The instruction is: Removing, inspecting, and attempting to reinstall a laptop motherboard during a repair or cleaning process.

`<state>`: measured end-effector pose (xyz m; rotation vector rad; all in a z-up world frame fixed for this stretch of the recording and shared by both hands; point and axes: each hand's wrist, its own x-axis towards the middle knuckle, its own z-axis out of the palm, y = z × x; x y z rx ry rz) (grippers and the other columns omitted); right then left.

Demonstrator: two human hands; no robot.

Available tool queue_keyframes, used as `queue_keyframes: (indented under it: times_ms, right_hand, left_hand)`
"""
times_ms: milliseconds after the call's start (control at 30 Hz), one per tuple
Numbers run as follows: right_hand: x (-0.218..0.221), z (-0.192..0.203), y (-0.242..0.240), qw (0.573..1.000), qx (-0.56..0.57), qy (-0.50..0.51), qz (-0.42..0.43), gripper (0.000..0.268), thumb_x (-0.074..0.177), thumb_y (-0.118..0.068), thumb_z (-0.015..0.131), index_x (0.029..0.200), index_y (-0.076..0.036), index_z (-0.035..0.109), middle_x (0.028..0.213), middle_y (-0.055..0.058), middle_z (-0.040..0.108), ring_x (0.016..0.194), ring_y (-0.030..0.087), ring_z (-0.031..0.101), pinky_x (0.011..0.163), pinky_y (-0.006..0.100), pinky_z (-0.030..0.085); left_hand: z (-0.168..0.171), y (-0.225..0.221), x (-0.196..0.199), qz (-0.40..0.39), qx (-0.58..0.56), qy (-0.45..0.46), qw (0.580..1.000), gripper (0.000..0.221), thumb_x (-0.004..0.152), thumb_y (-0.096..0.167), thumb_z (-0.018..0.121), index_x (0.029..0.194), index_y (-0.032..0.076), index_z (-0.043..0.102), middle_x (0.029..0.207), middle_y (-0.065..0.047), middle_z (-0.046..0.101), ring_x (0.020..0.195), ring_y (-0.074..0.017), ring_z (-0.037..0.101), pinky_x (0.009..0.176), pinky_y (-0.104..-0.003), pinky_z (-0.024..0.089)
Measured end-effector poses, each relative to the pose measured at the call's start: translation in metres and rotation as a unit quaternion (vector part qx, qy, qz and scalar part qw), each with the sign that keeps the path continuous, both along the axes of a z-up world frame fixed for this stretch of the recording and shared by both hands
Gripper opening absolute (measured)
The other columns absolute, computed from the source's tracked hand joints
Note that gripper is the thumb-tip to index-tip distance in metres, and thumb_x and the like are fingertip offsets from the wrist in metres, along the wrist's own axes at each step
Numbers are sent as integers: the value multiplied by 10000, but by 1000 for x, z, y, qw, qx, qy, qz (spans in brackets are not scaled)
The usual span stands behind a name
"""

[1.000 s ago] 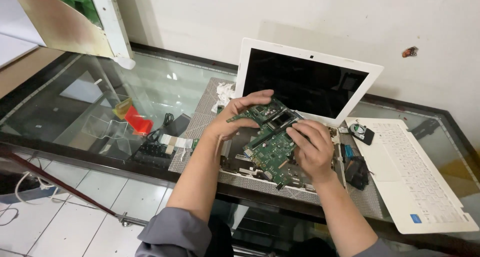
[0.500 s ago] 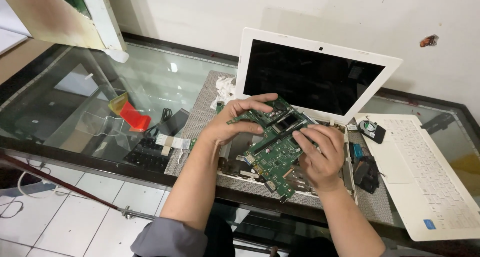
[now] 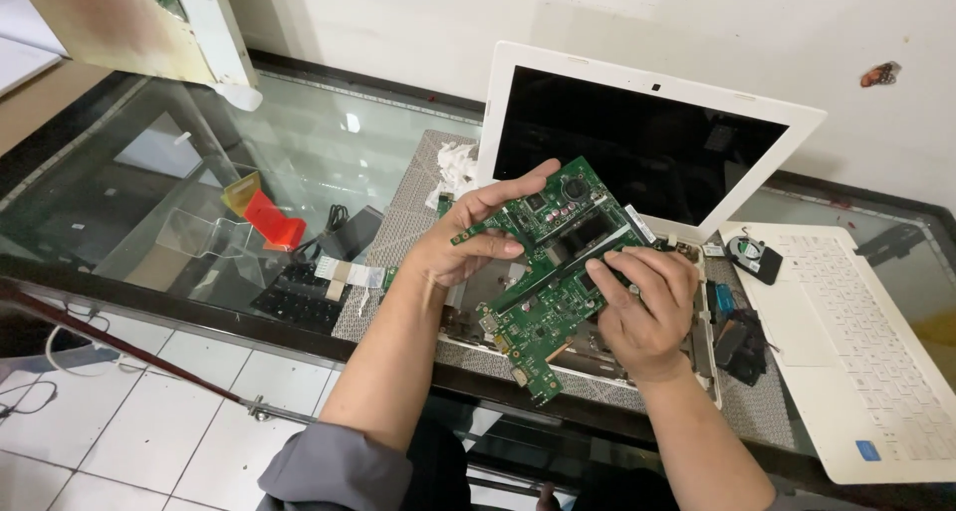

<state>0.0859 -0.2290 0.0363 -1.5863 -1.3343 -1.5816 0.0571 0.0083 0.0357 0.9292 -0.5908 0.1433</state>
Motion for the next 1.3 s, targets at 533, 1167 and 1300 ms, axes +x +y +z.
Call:
queue_keyframes:
  times_ms: [533,1167,1300]
  right_hand:
    - [0,-3,-1,1000,-6,-23,6,430,827,105,518,1019,-86,851,1008,110,748,936,297,673,816,434,527]
    - [-4,1,2,1000,-3,-11,14,481,804,145,503,1042,-86,851,1033,118,745,957,294,665,833,433,522]
    - [-3,-1,1,1000,-5,-11,10,499,779,134,497,1047,-94,851,1032,114,743,952,293,664,839,435,520]
  left_hand:
    - [-6,-3,6,-82,-93,-38,992,737,694,-224,706,1401,-97,545,1621,-326,291,1412,-447,423,1018,-410,552]
    - [-18,1,15,-118,-103,-46,987,722,737,-234,661,1425,-63,528,1660,-288,221,1459,-445,351,969,-336,591]
    - [-27,3,20,-112,-101,-39,988,715,732,-229,669,1417,-79,529,1648,-295,246,1420,-437,422,858,-301,630]
